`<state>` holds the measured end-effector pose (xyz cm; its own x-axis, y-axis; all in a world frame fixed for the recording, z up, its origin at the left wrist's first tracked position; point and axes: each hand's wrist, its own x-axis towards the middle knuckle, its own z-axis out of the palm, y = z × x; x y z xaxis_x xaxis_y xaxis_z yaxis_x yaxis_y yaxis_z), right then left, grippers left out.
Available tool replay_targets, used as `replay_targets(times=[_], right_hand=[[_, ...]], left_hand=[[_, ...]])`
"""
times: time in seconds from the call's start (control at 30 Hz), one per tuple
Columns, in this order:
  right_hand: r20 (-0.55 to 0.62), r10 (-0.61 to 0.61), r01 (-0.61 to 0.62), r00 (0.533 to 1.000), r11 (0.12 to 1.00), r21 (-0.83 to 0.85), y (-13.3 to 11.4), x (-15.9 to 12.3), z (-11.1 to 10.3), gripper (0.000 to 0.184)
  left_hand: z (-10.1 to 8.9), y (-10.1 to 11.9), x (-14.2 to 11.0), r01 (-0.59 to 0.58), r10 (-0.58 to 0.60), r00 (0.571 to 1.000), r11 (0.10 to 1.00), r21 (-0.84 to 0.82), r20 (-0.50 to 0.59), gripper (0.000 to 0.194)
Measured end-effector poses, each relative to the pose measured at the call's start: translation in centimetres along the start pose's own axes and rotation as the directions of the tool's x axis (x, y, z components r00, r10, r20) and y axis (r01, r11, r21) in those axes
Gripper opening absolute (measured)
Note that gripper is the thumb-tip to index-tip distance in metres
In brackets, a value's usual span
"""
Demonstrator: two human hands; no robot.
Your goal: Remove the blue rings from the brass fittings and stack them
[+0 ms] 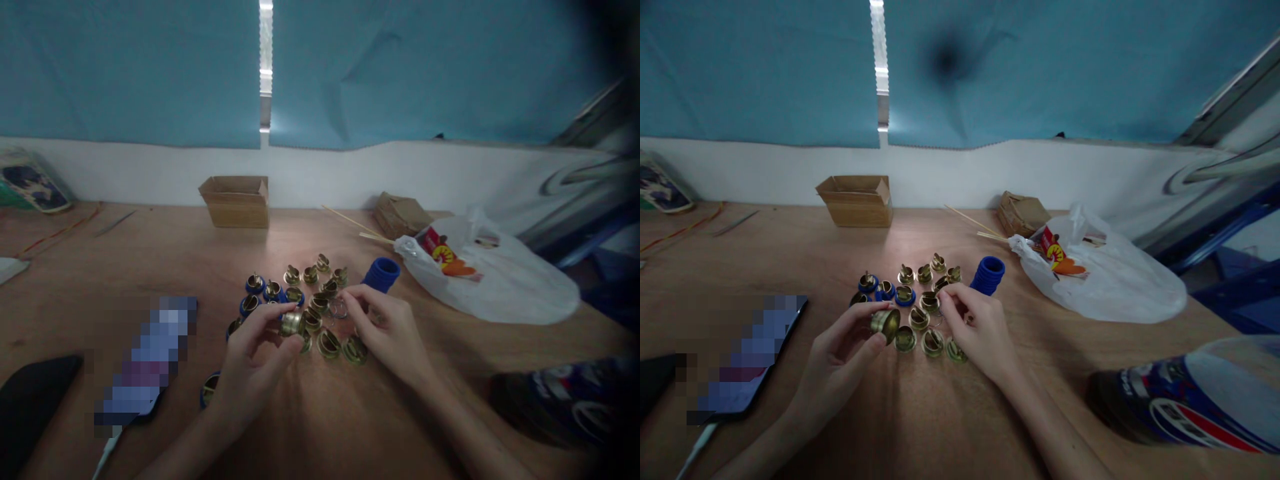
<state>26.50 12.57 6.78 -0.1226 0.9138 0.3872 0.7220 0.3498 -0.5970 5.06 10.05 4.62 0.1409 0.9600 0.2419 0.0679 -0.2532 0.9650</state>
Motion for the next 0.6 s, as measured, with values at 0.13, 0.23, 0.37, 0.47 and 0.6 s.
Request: replay_targets(times=[0.13,0.23,0.37,0.47,0.6], right_hand=[[-0.033,-0.059,0.061,0.998,0.997,0.056,-1.0,-0.8,0.5,0.015],[-0.070,-0.105,0.112,0.992,0.988,0.103,-1.6,-1.3,1.0,0.011],[-0.050,-0.245,0.249,0.968,0.962,0.114,-2.1,-1.9,1.5,0.019],[0.003,-0.322,0.319,0.947,0.938,0.134,-2.2,-2.2,1.9,0.027],[0.060,-0.359,0.346,0.932,0.925,0.159,-2.2,-2.5,2.7,0.035]], left_hand=[[0.1,-0.5,-0.1,-0.151,0.150,0.988,0.985,0.079,0.017,0.035],[0.4,-0.9,-0.2,-0.242,0.241,0.970,0.957,0.162,0.023,0.042],[0.5,-1.0,-0.4,-0.340,0.343,0.938,0.895,0.289,0.044,0.050],[0.5,-0.9,-0.6,-0.402,0.405,0.911,0.832,0.383,0.077,0.050],[0.4,-0.9,-0.9,-0.436,0.425,0.896,0.790,0.432,0.126,0.052]])
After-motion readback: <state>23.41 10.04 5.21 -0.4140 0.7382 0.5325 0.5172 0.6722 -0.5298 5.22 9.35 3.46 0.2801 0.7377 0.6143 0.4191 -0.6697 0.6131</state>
